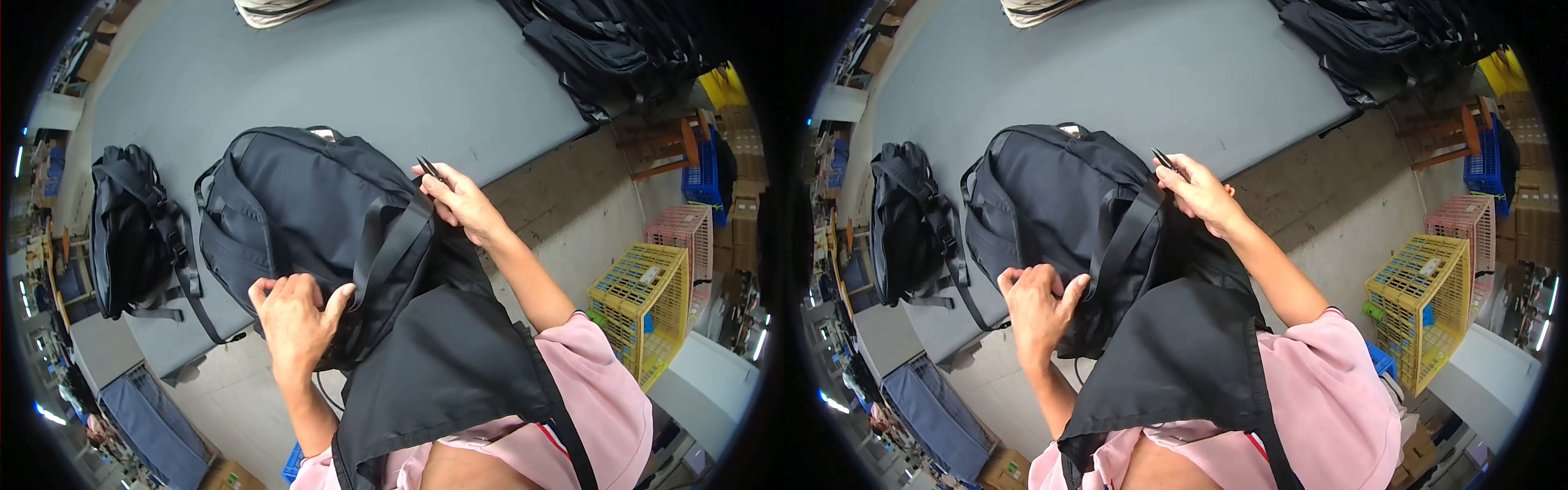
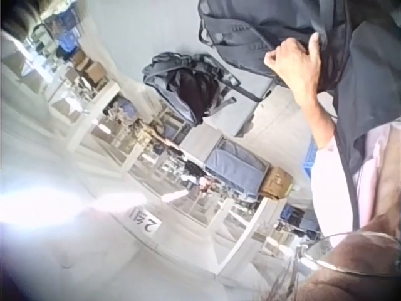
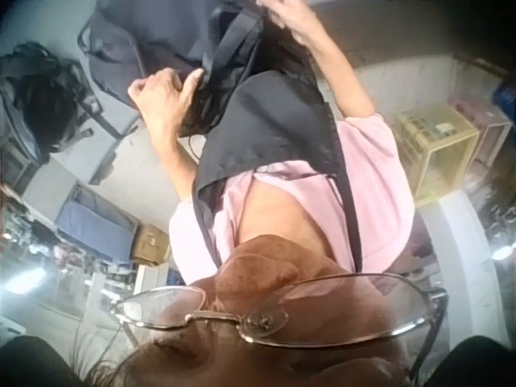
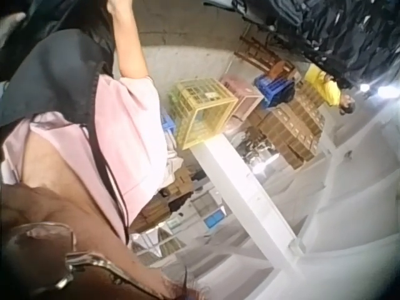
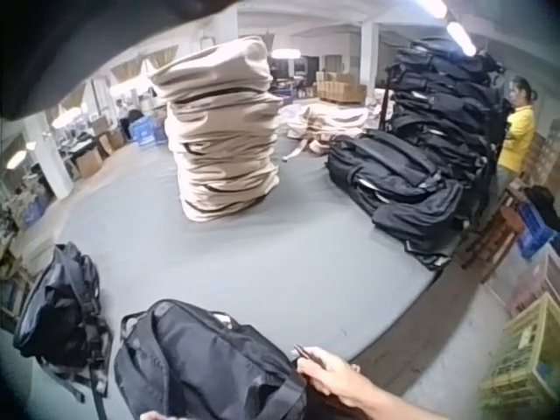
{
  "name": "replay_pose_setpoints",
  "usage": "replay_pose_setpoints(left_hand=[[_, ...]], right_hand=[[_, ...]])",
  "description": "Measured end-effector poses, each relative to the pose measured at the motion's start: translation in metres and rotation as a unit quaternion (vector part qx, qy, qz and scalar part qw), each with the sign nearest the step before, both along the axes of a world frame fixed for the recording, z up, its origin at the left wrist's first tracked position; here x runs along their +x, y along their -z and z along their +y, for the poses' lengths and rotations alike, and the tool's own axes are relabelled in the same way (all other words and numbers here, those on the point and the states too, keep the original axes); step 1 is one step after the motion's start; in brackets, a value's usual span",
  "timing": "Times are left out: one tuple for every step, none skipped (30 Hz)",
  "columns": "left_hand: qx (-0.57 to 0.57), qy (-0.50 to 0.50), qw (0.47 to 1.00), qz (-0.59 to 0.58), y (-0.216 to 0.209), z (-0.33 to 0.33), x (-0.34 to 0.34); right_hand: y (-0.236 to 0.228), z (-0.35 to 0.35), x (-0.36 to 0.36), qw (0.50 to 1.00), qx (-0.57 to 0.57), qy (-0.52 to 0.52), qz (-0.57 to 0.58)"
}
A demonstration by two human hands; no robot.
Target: Trimming loose threads and inspecting the assembly of black backpacks.
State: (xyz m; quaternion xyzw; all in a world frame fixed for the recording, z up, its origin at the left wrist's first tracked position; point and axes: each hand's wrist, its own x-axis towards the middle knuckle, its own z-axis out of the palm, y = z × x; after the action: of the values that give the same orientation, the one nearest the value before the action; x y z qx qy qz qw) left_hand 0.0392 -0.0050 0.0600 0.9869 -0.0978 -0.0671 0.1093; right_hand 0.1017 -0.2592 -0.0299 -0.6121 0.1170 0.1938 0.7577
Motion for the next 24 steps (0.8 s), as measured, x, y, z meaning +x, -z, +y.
replay_pose_setpoints(left_hand=[[0.002, 0.002, 1.000, -0.001, -0.001, 0.003, 0.000], [0.006, 0.002, 1.000, 0.000, -0.002, 0.005, 0.001], [0.010, 0.001, 1.000, 0.001, -0.002, 0.005, 0.002], [0.010, 0.025, 0.999, -0.040, -0.003, 0.003, 0.004], [-0.018, 0.041, 0.996, -0.073, -0.006, -0.003, 0.008], [-0.062, 0.046, 0.992, -0.102, -0.006, -0.010, 0.011], [-0.107, 0.053, 0.984, -0.130, -0.006, -0.018, 0.016], [-0.157, 0.077, 0.972, -0.157, -0.007, -0.029, 0.022], [-0.208, 0.087, 0.965, -0.134, -0.011, -0.041, 0.027], [-0.235, 0.116, 0.957, -0.121, -0.014, -0.054, 0.033], [-0.261, 0.144, 0.948, -0.110, -0.015, -0.064, 0.040], [-0.293, 0.150, 0.940, -0.087, -0.013, -0.073, 0.046], [-0.325, 0.158, 0.930, -0.062, -0.010, -0.080, 0.052], [-0.319, 0.147, 0.935, -0.047, -0.008, -0.085, 0.056], [-0.318, 0.152, 0.934, -0.048, -0.007, -0.089, 0.059], [-0.328, 0.133, 0.934, -0.042, -0.004, -0.092, 0.063], [-0.338, 0.114, 0.934, -0.036, -0.002, -0.094, 0.065], [-0.332, 0.089, 0.939, -0.022, -0.001, -0.096, 0.066], [-0.332, 0.091, 0.939, -0.024, 0.002, -0.096, 0.068], [-0.311, 0.088, 0.946, -0.012, 0.008, -0.095, 0.070], [-0.290, 0.084, 0.953, 0.000, 0.011, -0.094, 0.070], [-0.328, 0.056, 0.943, 0.007, 0.012, -0.095, 0.069], [-0.327, 0.054, 0.944, 0.005, 0.016, -0.092, 0.069], [-0.446, 0.004, 0.891, 0.082, 0.021, -0.089, 0.067]], right_hand=[[0.004, -0.001, 0.001, 1.000, 0.021, -0.001, 0.006], [-0.001, -0.002, 0.000, 1.000, 0.006, 0.003, 0.009], [-0.001, -0.006, 0.000, 1.000, 0.007, 0.006, 0.009], [0.000, -0.009, -0.001, 1.000, 0.005, -0.026, 0.014], [0.000, -0.010, -0.002, 0.998, 0.004, -0.057, 0.020], [0.003, -0.009, -0.005, 0.997, 0.027, -0.061, 0.027], [0.005, -0.008, -0.006, 0.998, 0.028, -0.057, 0.027], [0.006, -0.006, -0.008, 0.997, 0.053, -0.047, 0.033], [0.007, -0.005, -0.009, 0.996, 0.078, -0.036, 0.039], [0.006, -0.004, -0.008, 0.993, 0.116, -0.007, 0.035], [0.005, -0.002, -0.006, 0.993, 0.117, -0.006, 0.033], [0.003, 0.001, -0.006, 0.988, 0.149, 0.049, 0.007], [0.001, 0.003, -0.005, 0.978, 0.180, 0.106, -0.018], [-0.002, 0.005, -0.006, 0.970, 0.187, 0.148, -0.048], [-0.010, 0.007, -0.006, 0.969, 0.187, 0.152, -0.051], [-0.020, 0.009, -0.006, 0.972, 0.119, 0.172, -0.105], [-0.031, 0.010, -0.007, 0.968, 0.049, 0.191, -0.156], [-0.039, 0.011, -0.008, 0.971, 0.029, 0.171, -0.166], [-0.043, 0.011, -0.009, 0.968, -0.005, 0.144, -0.206], [-0.048, 0.012, -0.010, 0.968, -0.016, 0.124, -0.216], [-0.053, 0.014, -0.012, 0.968, -0.026, 0.103, -0.226], [-0.049, 0.014, -0.014, 0.965, -0.042, 0.087, -0.245], [-0.049, 0.014, -0.014, 0.965, -0.041, 0.086, -0.246], [-0.049, 0.014, -0.014, 0.956, -0.047, 0.086, -0.275]])
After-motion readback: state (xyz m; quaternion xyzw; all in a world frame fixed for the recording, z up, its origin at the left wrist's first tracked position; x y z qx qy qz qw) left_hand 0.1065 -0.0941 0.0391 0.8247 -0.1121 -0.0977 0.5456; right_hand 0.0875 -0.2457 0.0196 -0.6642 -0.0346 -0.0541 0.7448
